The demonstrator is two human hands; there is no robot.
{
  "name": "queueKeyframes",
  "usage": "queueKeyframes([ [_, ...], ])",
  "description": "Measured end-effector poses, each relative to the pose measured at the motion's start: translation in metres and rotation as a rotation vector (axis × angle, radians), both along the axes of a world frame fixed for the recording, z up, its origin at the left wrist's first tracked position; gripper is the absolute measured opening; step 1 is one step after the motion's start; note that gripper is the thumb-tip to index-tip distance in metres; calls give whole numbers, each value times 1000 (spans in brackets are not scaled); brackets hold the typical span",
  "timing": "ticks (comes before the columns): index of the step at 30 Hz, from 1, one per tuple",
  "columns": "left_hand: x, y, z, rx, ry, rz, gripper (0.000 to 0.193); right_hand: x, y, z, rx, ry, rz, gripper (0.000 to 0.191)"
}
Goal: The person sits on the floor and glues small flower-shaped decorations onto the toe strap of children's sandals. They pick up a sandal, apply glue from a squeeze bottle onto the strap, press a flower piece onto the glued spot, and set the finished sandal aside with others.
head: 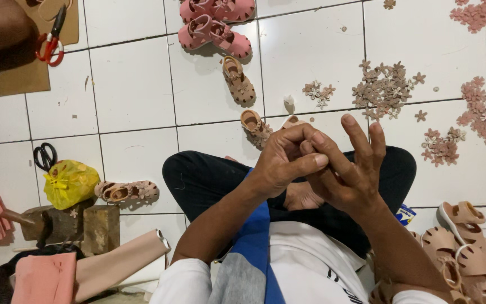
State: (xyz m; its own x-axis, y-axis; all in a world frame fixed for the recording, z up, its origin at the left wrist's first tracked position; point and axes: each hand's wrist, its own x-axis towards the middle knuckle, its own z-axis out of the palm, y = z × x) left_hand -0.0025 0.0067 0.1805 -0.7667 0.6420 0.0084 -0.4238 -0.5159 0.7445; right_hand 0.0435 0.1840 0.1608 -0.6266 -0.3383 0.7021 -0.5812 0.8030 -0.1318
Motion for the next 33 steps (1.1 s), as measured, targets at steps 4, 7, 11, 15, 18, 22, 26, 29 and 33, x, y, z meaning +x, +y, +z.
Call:
queueKeyframes([
  [4, 0, 1, -3, -5, 25, 4, 14, 0, 0, 1, 4, 17, -9, 13],
  [7, 0, 0, -5, -10, 24, 10, 15, -1, 1, 0, 17, 10, -21, 14],
  [11, 1, 0, -8, -22, 29, 19, 14, 1, 0, -2, 21, -7, -30, 11],
  [15, -1, 1, -11, -36, -6, 11, 14, 0, 0, -5, 1, -57, -30, 19],
  [18, -6, 2, -13, -44, -10, -4, 17, -1, 2, -4, -51, -155, -29, 32],
  [22, -14, -5, -12, -121, -21, 53, 28, 3, 8, 5, -146, -266, -62, 47],
  [26, -14, -13, -5, -126, 54, 123, 26, 11, 11, 17, -112, -183, -58, 49],
  [29, -8, -12, 6, -136, 141, 128, 26, 11, 8, 22, -59, -159, -38, 49],
  [33, 2, -13, 35, -390, 487, 316, 33, 9, 5, 23, -18, -185, -37, 49],
])
